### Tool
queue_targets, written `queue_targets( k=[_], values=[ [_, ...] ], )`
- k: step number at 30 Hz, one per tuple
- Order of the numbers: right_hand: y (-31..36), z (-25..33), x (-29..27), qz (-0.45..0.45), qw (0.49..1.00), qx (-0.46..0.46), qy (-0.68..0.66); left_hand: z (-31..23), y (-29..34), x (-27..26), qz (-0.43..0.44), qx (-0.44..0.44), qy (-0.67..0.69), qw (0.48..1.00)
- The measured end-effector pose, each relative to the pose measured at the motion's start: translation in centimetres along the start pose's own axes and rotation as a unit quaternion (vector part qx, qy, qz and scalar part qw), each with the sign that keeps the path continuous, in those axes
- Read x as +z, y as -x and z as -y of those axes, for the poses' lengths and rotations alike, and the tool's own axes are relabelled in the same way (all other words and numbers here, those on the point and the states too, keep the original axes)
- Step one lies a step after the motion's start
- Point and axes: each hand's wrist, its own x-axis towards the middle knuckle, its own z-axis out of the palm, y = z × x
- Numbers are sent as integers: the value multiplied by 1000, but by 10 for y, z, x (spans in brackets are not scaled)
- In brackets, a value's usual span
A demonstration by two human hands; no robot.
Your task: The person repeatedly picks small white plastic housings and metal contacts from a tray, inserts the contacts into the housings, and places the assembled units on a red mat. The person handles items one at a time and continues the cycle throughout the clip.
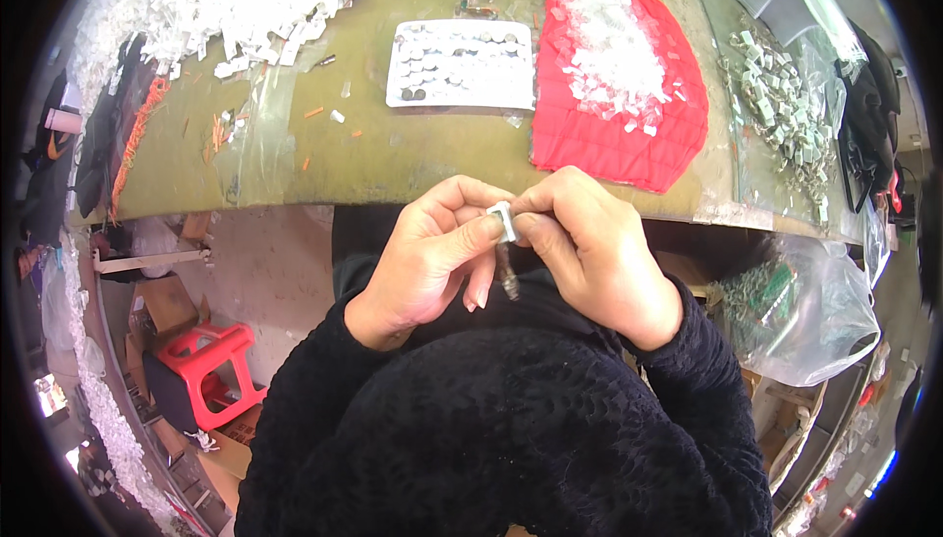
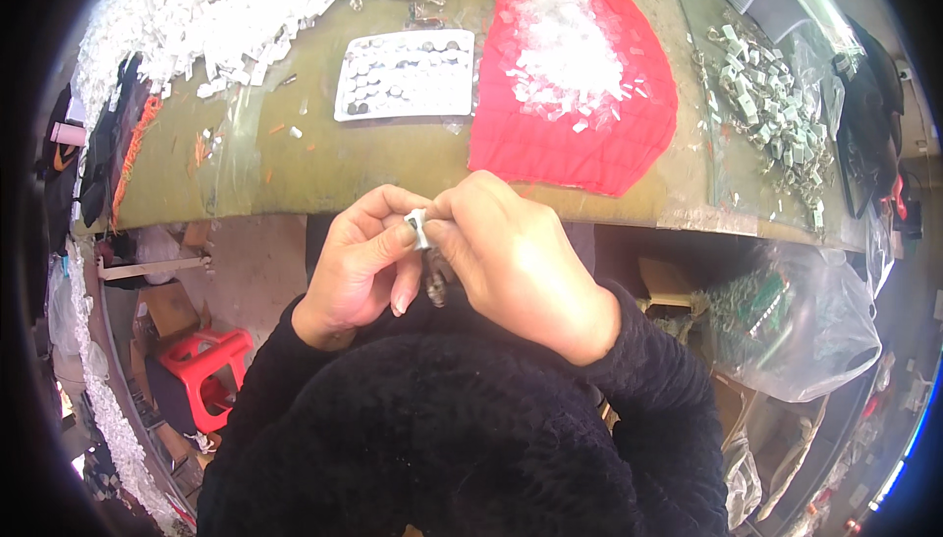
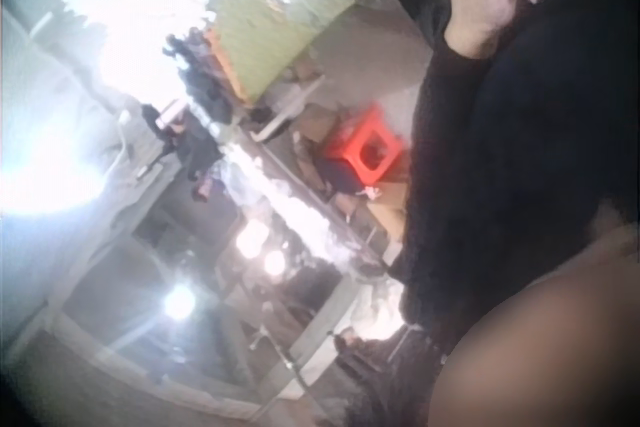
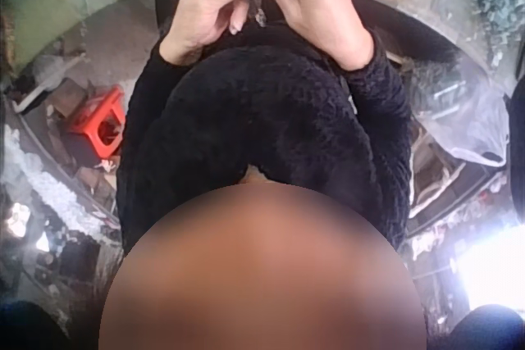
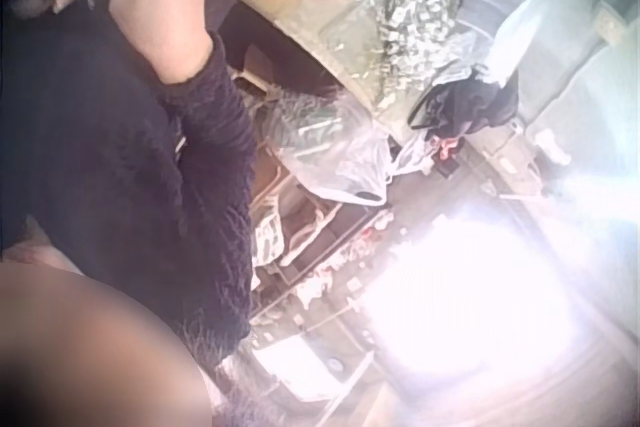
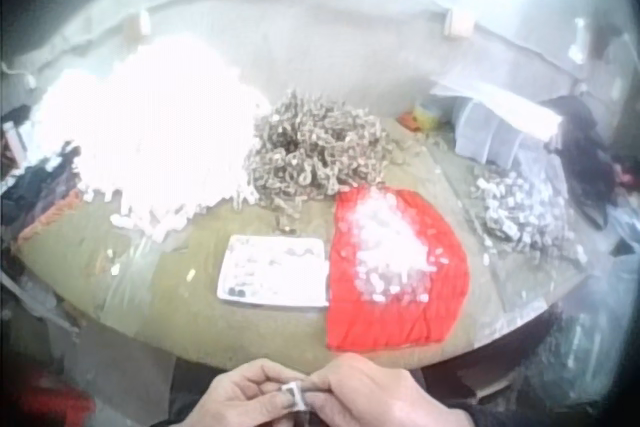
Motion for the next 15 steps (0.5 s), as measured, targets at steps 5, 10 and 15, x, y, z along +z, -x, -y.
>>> queue_targets(
  k=[5, 10, 15],
  values=[
    [0, -5, -2, -33, 982, -99, 157, -8, -12, 14, -26, -7, -51, 998],
    [-19, -18, -97, -244, 902, 17, 356, -23, -21, 6, -81, 131, -169, 974],
    [-58, -37, -135, -244, 889, -11, 388, -30, -33, -25, -189, 231, -305, 904]
  ],
)
